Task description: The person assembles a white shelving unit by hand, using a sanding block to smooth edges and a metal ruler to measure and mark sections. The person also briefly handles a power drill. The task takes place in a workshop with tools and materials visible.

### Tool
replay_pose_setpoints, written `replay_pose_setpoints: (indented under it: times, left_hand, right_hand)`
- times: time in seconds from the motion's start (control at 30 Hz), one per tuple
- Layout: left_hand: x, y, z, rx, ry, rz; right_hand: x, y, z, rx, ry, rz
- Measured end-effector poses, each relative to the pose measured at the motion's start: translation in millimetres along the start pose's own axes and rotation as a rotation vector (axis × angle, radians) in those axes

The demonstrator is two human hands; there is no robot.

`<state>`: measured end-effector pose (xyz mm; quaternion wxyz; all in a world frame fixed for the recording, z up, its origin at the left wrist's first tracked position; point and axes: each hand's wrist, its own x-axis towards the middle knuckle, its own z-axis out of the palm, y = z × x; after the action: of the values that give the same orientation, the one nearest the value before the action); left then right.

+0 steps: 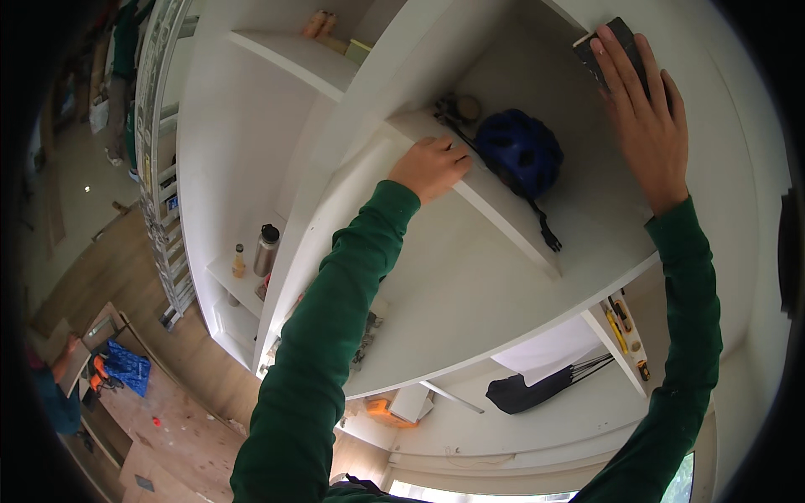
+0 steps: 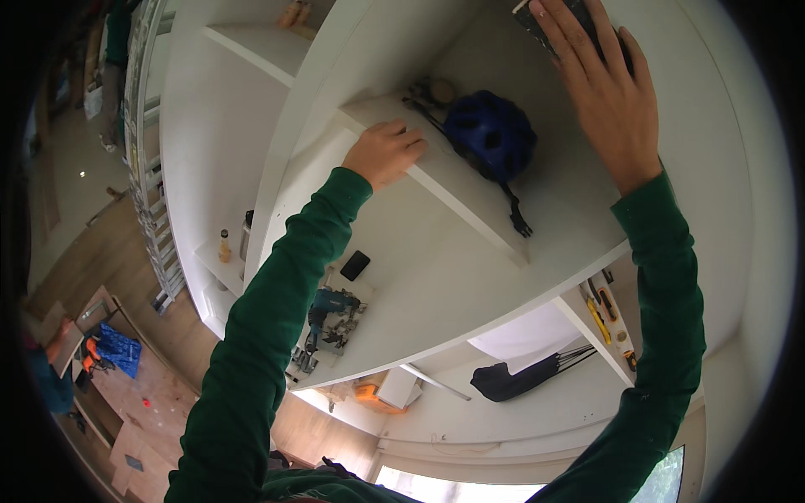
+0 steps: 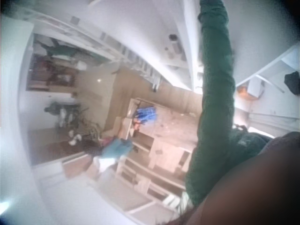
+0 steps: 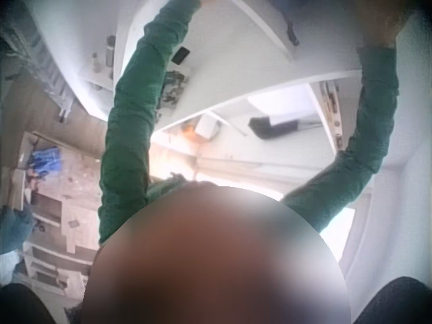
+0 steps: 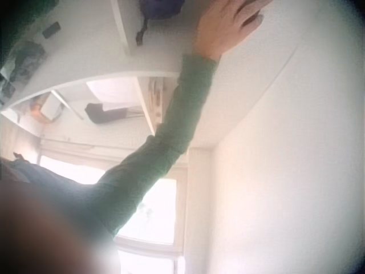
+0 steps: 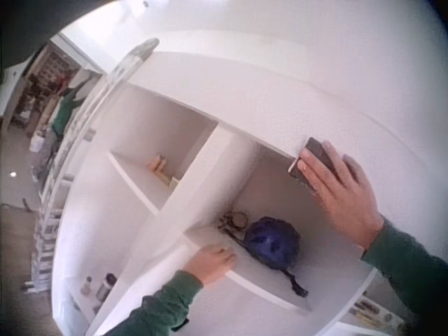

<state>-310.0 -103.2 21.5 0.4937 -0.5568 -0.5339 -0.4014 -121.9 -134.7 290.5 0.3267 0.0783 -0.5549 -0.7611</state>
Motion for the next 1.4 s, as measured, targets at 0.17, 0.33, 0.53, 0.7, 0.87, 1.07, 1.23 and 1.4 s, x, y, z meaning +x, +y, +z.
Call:
replay_pose_setpoints:
  times: [0.17,0.33,0.53,0.7,0.87,1.07,1.23,1.4]
  left_hand:
    - [0.7,-2.0,0.3,0.012,0.004,0.021]
    - [0.0,-3.1,-2.0,0.015,-0.015,0.035]
    - [0.0,-1.7,-2.1,0.01,0.01,0.025]
    - [0.0,-3.4,-2.2,0.05,0.027,0.049]
    - [-0.2,-0.5,-1.8,0.034,0.042,0.021]
    - [0.9,-3.7,-6.0,0.049,-0.02,0.058]
    - [-0.1,-2.5,-1.3,0.026,0.027,0.032]
    - [2.2,-3.1,-8.0,-0.007,-0.01,0.035]
  right_hand:
    - [25.1,-17.5,18.0,-0.02,-0.136,-0.033]
    - [-12.4,-3.0,5.2,-0.013,-0.094,0.029]
    - [4.7,-11.4,18.4,0.012,-0.056,0.06]
    - [-0.3,-9.8,12.4,0.013,-0.115,0.034]
    - [-15.5,-3.0,0.1,-0.05,-0.115,0.052]
    - [-2.2,-17.1,25.5,-0.002,-0.009,0.106]
    - [-80.4,11.6,-12.7,-0.229,-0.21,-0.007]
    - [-69.3,13.3,-7.0,-0.067,-0.156,0.052]
